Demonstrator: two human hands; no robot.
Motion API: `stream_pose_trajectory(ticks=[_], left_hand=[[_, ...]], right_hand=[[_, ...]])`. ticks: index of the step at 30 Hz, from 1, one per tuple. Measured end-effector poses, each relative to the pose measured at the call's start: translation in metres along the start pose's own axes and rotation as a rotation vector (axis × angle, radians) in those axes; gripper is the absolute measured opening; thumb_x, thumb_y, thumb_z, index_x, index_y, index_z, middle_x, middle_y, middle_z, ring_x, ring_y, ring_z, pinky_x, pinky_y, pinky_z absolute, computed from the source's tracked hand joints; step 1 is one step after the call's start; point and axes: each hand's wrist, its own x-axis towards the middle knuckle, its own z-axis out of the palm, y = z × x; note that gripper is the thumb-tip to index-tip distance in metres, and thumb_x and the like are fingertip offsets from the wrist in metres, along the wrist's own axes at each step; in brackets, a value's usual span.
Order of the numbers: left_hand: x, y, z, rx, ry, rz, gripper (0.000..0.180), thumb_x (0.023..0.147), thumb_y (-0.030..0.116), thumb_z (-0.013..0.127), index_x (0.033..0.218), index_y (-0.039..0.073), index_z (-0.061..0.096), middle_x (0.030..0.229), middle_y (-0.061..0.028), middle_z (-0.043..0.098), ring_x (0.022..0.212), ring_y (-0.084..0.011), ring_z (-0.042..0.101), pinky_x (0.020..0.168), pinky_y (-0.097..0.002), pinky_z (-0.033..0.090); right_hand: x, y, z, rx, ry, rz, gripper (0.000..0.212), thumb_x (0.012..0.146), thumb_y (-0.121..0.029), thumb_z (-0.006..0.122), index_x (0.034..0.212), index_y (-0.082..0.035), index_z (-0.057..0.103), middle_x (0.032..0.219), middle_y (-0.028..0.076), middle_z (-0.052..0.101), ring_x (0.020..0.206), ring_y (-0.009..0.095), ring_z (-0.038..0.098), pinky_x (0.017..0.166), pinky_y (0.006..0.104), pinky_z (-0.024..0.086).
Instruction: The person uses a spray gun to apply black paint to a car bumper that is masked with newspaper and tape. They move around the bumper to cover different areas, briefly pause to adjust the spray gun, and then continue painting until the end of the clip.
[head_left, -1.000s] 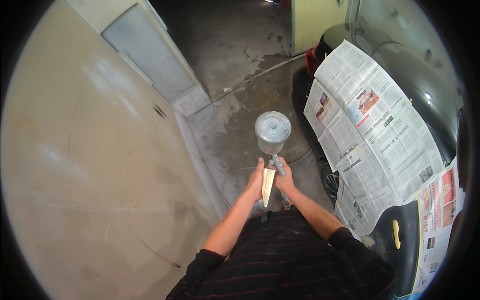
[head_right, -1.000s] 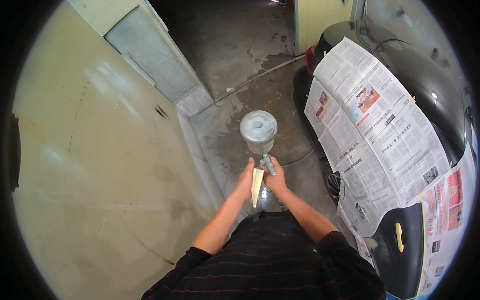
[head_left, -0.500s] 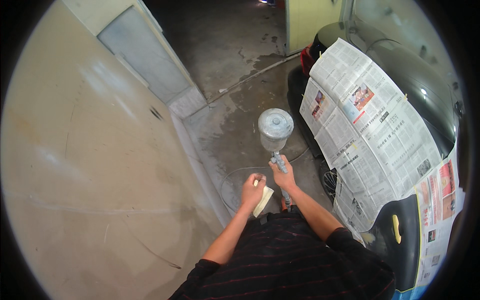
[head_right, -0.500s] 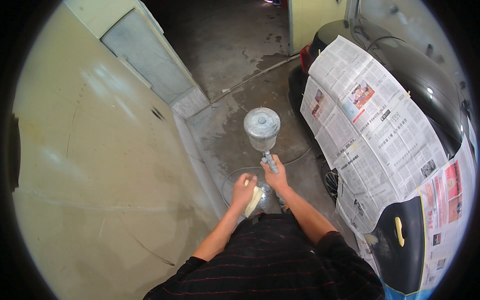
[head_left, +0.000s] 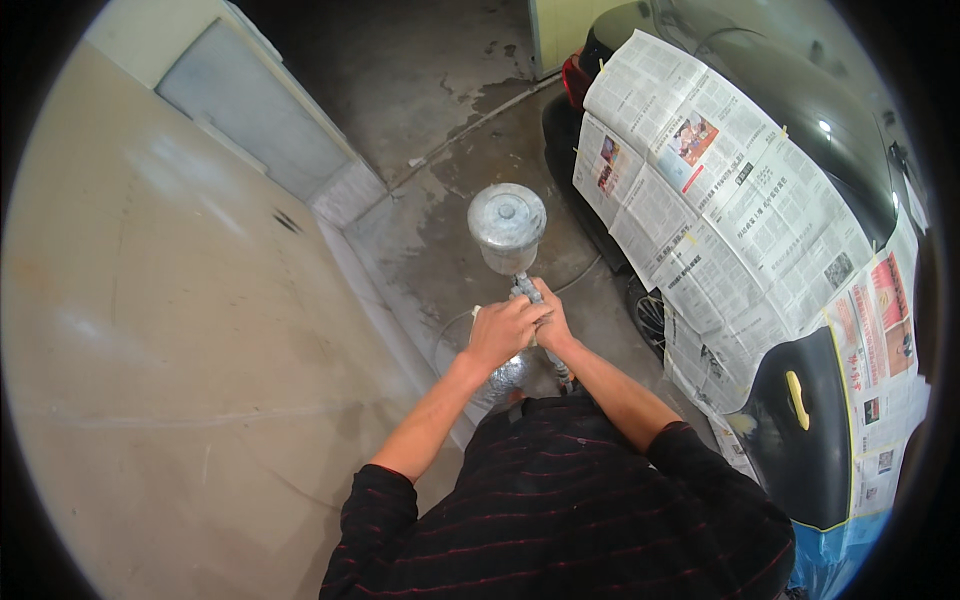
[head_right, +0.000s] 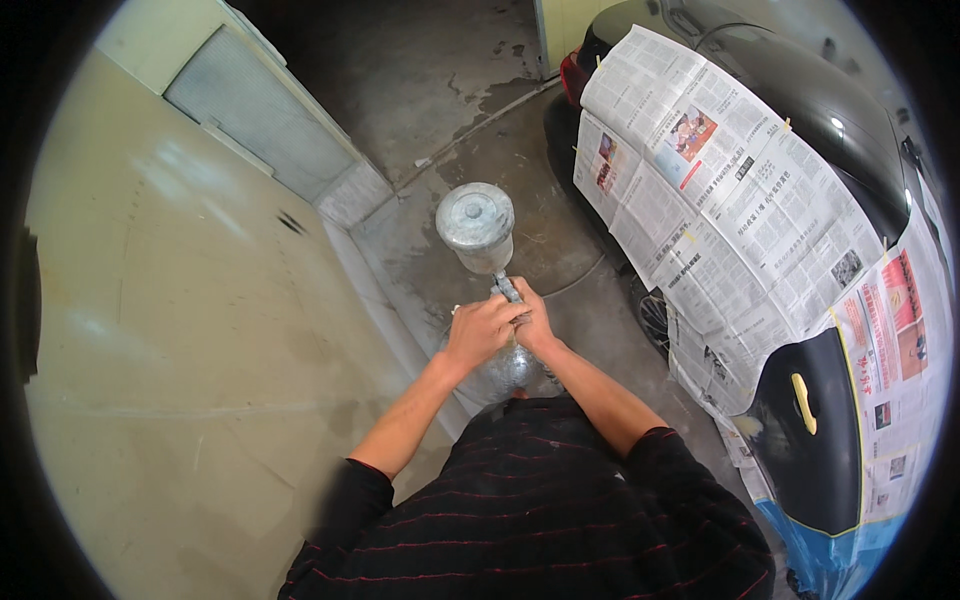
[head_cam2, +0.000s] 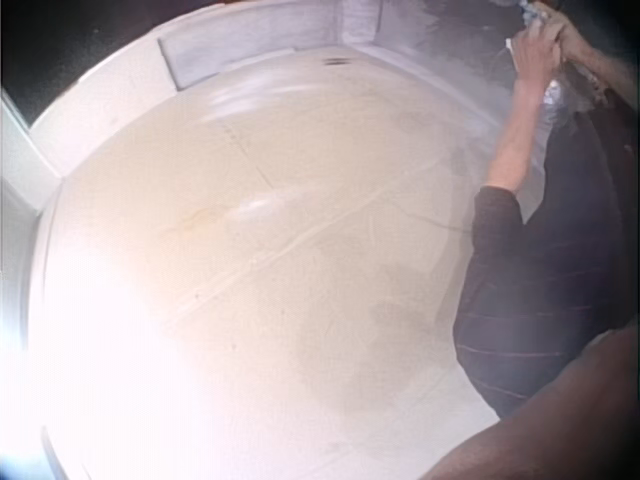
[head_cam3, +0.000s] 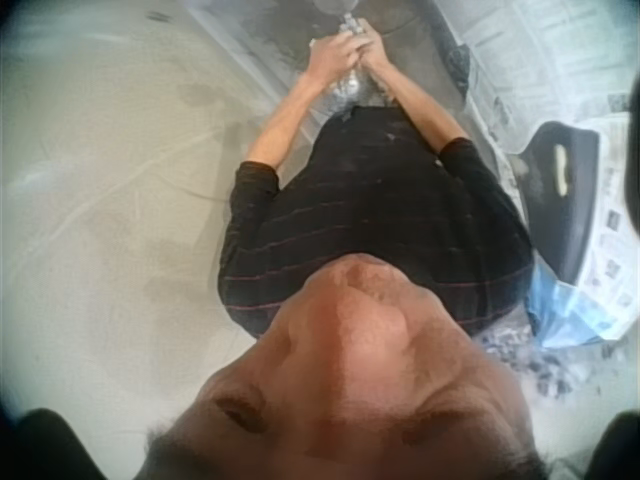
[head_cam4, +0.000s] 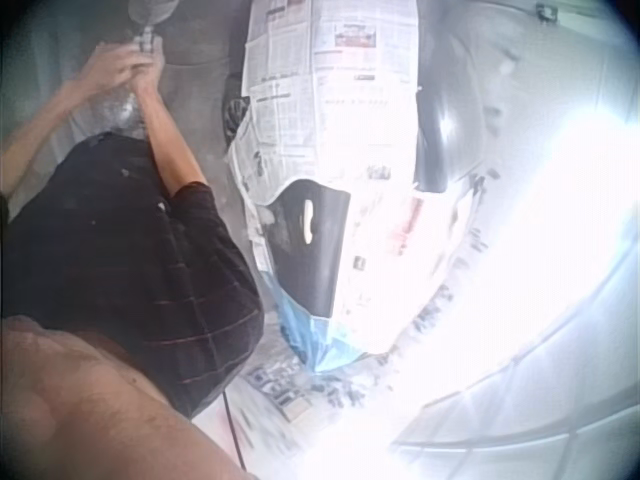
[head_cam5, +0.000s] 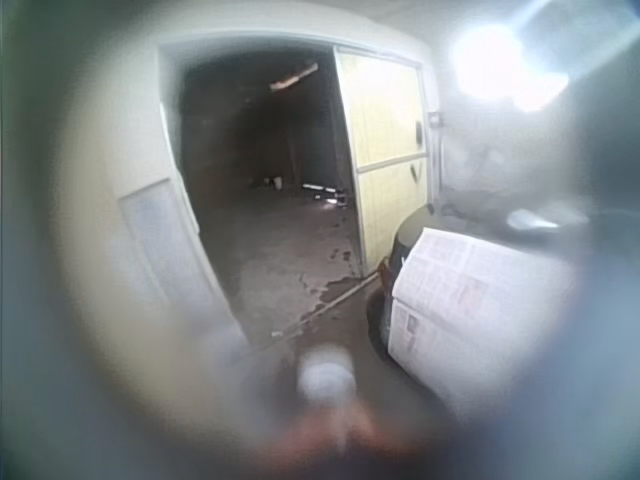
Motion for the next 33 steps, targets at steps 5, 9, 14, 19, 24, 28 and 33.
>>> stream_pose_trajectory(ticks=[5,9,14,19,24,28,33], left_hand=[[-0.001,-0.005,0.003,0.105,-0.084,0.109,0.032,0.077,0.011,0.071,0.106,0.024,0.073,0.081,-0.0009,0.063,0.063,-0.0235,0.068,0.054,-0.0394,0.052],[0.0,-0.006,0.002,0.073,-0.042,0.164,0.033,0.077,0.009,0.07,0.106,0.024,0.073,0.08,-0.0005,0.061,0.061,-0.0244,0.067,0.052,-0.0395,0.051],[0.003,-0.006,-0.003,0.064,-0.074,0.198,0.035,0.076,0.01,0.071,0.108,0.025,0.073,0.079,-0.0005,0.06,0.06,-0.0249,0.066,0.052,-0.0396,0.051],[-0.002,-0.005,-0.003,0.1,-0.042,0.185,0.038,0.076,0.013,0.072,0.112,0.027,0.073,0.076,-0.0009,0.056,0.059,-0.0237,0.065,0.052,-0.0384,0.051],[-0.012,0.003,0.006,0.115,0.063,0.146,0.041,0.078,0.016,0.074,0.117,0.027,0.073,0.074,-0.0008,0.053,0.059,-0.0223,0.064,0.052,-0.0379,0.051],[-0.019,0.014,0.012,0.079,0.116,0.034,0.046,0.081,0.018,0.075,0.127,0.025,0.072,0.075,-0.0021,0.059,0.063,-0.023,0.067,0.055,-0.0376,0.053],[-0.037,0.031,0.021,-0.12,0.182,-0.157,0.047,0.087,0.018,0.073,0.134,0.019,0.07,0.084,-0.0047,0.071,0.069,-0.0274,0.07,0.059,-0.0376,0.055]], right_hand=[[-0.008,-0.004,0.001,-0.086,0.004,-0.101,0.029,0.087,-0.013,0.077,0.11,-0.007,0.059,0.094,-0.001,0.064,0.089,0.009,0.057,0.079,0.0291,0.051],[-0.011,-0.004,0.001,-0.071,0.026,-0.071,0.033,0.086,-0.013,0.078,0.112,-0.007,0.059,0.092,0.0,0.065,0.087,0.009,0.057,0.078,0.03,0.052],[-0.012,-0.002,0.0,-0.199,0.024,0.006,0.038,0.083,-0.015,0.08,0.114,-0.007,0.058,0.092,0.001,0.065,0.087,0.009,0.058,0.079,0.0301,0.052],[-0.012,-0.002,-0.002,-0.119,-0.025,-0.044,0.035,0.083,-0.014,0.08,0.11,-0.008,0.058,0.094,0.001,0.064,0.088,0.01,0.058,0.08,0.0298,0.051],[-0.011,-0.002,0.002,-0.047,0.016,-0.022,0.023,0.09,-0.01,0.076,0.104,-0.008,0.058,0.091,-0.001,0.062,0.086,0.009,0.056,0.078,0.0293,0.05],[-0.007,-0.004,0.004,-0.016,0.005,-0.003,0.017,0.095,-0.013,0.074,0.099,-0.008,0.058,0.087,-0.002,0.059,0.081,0.009,0.053,0.073,0.0301,0.048],[-0.003,-0.011,0.0,-0.101,0.008,0.039,0.021,0.098,-0.018,0.074,0.094,-0.007,0.057,0.082,-0.002,0.056,0.075,0.009,0.049,0.067,0.0303,0.045]])
